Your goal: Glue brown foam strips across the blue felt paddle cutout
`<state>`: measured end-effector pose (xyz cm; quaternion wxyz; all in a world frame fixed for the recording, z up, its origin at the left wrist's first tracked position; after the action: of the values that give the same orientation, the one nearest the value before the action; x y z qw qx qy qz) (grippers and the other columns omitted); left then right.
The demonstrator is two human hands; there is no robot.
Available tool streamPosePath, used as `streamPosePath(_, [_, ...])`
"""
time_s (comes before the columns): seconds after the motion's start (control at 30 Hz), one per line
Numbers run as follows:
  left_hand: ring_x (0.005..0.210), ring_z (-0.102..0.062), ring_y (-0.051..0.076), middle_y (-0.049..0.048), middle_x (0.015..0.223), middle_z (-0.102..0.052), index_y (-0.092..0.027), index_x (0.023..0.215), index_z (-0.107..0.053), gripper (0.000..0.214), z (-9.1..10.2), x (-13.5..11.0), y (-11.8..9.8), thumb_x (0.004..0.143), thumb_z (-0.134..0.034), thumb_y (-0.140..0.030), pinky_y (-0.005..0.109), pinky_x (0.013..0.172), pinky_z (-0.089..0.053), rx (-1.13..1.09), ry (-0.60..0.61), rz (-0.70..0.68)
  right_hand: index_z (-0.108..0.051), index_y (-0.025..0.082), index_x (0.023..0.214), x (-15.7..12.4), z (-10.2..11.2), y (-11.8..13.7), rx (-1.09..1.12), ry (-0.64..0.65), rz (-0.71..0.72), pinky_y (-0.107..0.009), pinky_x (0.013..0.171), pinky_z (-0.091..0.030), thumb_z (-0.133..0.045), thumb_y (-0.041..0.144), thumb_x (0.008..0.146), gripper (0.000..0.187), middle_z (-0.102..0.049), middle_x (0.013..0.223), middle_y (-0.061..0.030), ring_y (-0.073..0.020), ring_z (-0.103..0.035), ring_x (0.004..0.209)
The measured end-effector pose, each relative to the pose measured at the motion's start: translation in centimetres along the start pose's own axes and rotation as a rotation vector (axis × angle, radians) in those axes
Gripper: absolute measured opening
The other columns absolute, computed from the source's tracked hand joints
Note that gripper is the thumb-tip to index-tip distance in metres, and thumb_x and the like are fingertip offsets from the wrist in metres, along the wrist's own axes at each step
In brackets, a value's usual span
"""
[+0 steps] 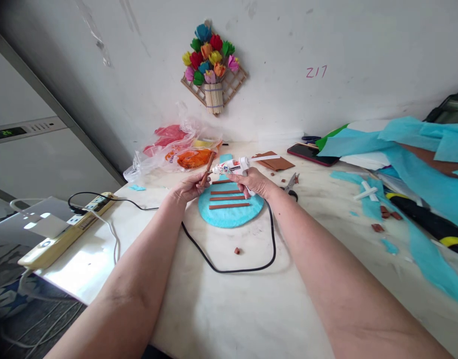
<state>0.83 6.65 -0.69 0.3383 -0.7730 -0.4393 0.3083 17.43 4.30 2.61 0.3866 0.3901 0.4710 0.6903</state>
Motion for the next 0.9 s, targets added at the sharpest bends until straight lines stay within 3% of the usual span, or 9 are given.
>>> streamPosePath(0.47, [0.044, -0.043, 0.003, 0.0008, 0.055, -0.047, -0.004, 0.080, -0.059, 0.008, 0.2, 0.1, 0.0, 0.075, -0.055, -0.007, 0.006, 0.031, -0.028, 0.007, 0.040, -0.016, -0.050, 0.015, 0.054, -0.1, 0.7, 0.2, 0.032, -0.074, 0.007, -0.019, 0.027, -0.034, -0.063, 0.057, 0.062, 0.045, -0.052, 0.043, 0.0013, -0.0076, -0.045, 0.028])
streamPosePath(0.9, [0.045, -0.044, 0.003, 0.0017, 0.056, -0.048, -0.006, 0.078, -0.058, 0.012, 0.1, 0.3, -0.2, 0.080, -0.046, -0.007, 0.005, 0.030, -0.029, -0.067, 0.029, -0.022, -0.052, 0.014, 0.056, 0.2, -0.5, -0.2, -0.012, 0.019, -0.011, -0.021, 0.027, -0.034, -0.064, 0.054, 0.062, 0.042, -0.052, 0.043, 0.0007, -0.0088, -0.046, 0.029])
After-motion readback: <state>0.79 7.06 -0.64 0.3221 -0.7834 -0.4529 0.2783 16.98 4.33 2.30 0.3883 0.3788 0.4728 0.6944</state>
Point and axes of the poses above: each hand's wrist, its own x-axis towards the middle knuckle, its own z-axis out of the back of the hand, y = z × x, the point moved 7 cm from there along x, towards the middle knuckle
